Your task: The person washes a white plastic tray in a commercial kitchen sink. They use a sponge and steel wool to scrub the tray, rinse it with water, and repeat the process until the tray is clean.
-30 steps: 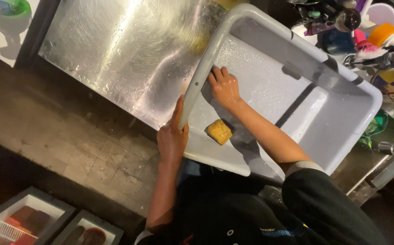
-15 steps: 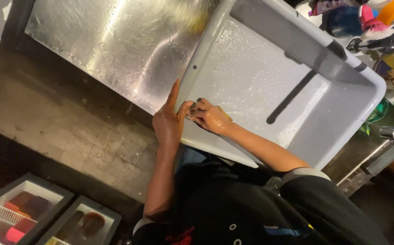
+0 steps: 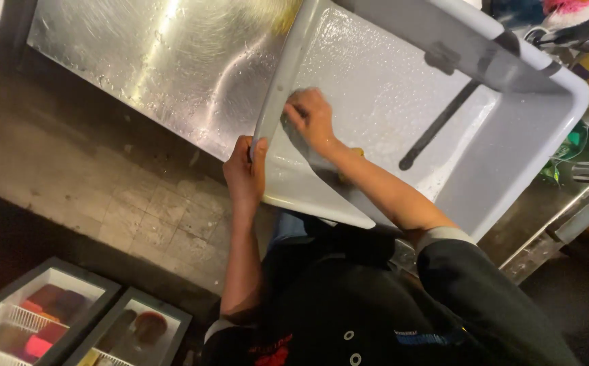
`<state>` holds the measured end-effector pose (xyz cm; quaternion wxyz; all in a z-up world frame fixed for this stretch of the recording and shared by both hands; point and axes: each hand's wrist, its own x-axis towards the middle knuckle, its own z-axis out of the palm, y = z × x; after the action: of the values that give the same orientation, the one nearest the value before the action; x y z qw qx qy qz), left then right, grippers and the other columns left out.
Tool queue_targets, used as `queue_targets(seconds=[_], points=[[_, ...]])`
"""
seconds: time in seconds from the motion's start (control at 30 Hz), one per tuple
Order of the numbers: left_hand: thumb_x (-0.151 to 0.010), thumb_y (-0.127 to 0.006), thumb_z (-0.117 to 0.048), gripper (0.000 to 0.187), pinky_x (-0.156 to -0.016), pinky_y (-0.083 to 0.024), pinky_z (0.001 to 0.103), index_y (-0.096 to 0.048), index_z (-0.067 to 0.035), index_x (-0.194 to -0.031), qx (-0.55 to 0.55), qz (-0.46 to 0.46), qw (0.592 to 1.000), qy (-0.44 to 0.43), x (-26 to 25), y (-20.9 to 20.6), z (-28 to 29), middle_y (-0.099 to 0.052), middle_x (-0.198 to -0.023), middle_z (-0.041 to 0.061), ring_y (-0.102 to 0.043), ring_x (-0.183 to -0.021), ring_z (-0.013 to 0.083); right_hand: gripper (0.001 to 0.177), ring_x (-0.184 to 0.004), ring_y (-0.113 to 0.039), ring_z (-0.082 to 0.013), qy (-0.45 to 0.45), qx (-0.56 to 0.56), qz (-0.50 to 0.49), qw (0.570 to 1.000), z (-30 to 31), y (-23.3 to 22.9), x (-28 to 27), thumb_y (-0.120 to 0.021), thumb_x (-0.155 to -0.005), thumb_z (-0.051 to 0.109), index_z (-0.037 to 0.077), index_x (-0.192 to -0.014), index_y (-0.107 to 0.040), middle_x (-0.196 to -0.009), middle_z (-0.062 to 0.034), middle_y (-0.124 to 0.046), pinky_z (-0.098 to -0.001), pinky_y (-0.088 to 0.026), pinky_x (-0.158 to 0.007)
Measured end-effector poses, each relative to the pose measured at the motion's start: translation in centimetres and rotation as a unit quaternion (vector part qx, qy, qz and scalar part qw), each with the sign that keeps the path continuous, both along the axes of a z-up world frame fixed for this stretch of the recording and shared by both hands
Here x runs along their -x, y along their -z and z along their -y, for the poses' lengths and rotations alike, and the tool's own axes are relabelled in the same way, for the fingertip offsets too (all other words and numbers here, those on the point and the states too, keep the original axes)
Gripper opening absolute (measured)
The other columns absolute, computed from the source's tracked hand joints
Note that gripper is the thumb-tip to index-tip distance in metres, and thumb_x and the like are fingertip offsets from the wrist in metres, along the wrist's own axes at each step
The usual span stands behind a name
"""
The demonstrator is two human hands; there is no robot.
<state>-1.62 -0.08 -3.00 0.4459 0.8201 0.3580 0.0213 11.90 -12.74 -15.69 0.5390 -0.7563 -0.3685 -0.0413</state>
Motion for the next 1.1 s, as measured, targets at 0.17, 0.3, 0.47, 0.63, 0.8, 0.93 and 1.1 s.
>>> queue_targets(seconds=[0.17, 0.3, 0.47, 0.63, 0.8, 0.93, 1.1], points=[[-0.107, -0.046, -0.041, 0.039, -0.055, -0.032, 0.032, -0.055, -0.011, -0.085, 0.010, 0.070, 0.997, -0.018, -0.5, -2.7, 1.2, -0.039, -0.063, -0.003, -0.035, -0.059, 0.0115, 0.013, -0.093, -0.061, -0.0262, 0.129, 0.069, -0.105, 0.984, -0.2, -2.3, -1.5, -0.075, -0.097, 0.021, 0.009, -0.095, -0.078, -0.098, -0.0046, -0.070, -0.0392, -0.047, -0.082], [-0.105, -0.059, -0.046, 0.037, -0.063, -0.052, 0.044, -0.060, -0.016, -0.083, -0.031, 0.060, 0.997, -0.046, -0.4, -1.2, 0.9, -0.059, -0.061, 0.014, -0.065, -0.064, 0.0402, 0.021, -0.088, -0.069, -0.0315, -0.037, 0.038, -0.085, 0.995, 0.3, -0.5, 6.4, -0.089, -0.082, 0.025, 0.009, -0.074, -0.076, -0.084, -0.0089, -0.070, -0.0378, -0.055, -0.080], [-0.077, -0.091, -0.046, 0.046, -0.064, -0.053, 0.040, -0.061, -0.012, -0.081, -0.045, 0.036, 0.996, -0.066, -0.4, -1.4, 0.9, -0.058, -0.058, 0.013, -0.064, -0.061, 0.0377, 0.008, -0.091, -0.063, -0.0251, -0.239, 0.364, 0.020, 0.900, 5.2, -9.2, 4.0, -0.072, -0.087, 0.022, 0.022, -0.079, -0.073, -0.084, -0.0012, -0.064, -0.0420, -0.061, -0.062], [-0.078, -0.091, -0.043, 0.045, -0.064, -0.052, 0.042, -0.060, -0.010, -0.081, -0.020, 0.032, 0.996, -0.087, 0.1, -0.1, 1.2, -0.059, -0.060, 0.014, -0.064, -0.061, 0.0387, 0.017, -0.081, -0.067, -0.0177, -0.183, 0.566, 0.009, 0.804, 21.1, 0.0, 6.8, -0.069, -0.080, 0.036, 0.032, -0.063, -0.068, -0.081, 0.0084, -0.064, -0.0366, -0.058, -0.057], [-0.081, -0.089, -0.043, 0.043, -0.061, -0.051, 0.042, -0.061, -0.011, -0.082, -0.040, 0.049, 0.995, -0.074, -0.1, -0.7, 1.5, -0.058, -0.059, 0.014, -0.065, -0.061, 0.0394, 0.012, -0.096, -0.066, -0.0250, -0.187, 0.308, 0.013, 0.933, 9.3, 2.8, 6.9, -0.069, -0.087, 0.028, 0.025, -0.076, -0.070, -0.083, 0.0026, -0.068, -0.0365, -0.058, -0.069], [-0.078, -0.092, -0.045, 0.044, -0.064, -0.052, 0.041, -0.062, -0.012, -0.082, -0.059, 0.039, 0.995, -0.066, -0.2, -0.7, 1.0, -0.062, -0.060, 0.012, -0.066, -0.061, 0.0354, 0.020, -0.082, -0.064, -0.0191, -0.117, 0.209, 0.045, 0.970, 2.4, -0.9, 6.1, -0.080, -0.079, 0.021, 0.022, -0.068, -0.063, -0.071, 0.0061, -0.061, -0.0315, -0.055, -0.061], [-0.080, -0.091, -0.043, 0.042, -0.063, -0.053, 0.041, -0.062, -0.012, -0.082, -0.051, 0.034, 0.996, -0.057, -0.5, -0.9, -0.1, -0.062, -0.060, 0.010, -0.065, -0.058, 0.0327, 0.014, -0.081, -0.068, -0.0252, -0.141, 0.207, -0.038, 0.967, 18.4, -1.8, 6.5, -0.078, -0.091, 0.023, 0.022, -0.079, -0.071, -0.081, 0.0007, -0.072, -0.0356, -0.058, -0.071]])
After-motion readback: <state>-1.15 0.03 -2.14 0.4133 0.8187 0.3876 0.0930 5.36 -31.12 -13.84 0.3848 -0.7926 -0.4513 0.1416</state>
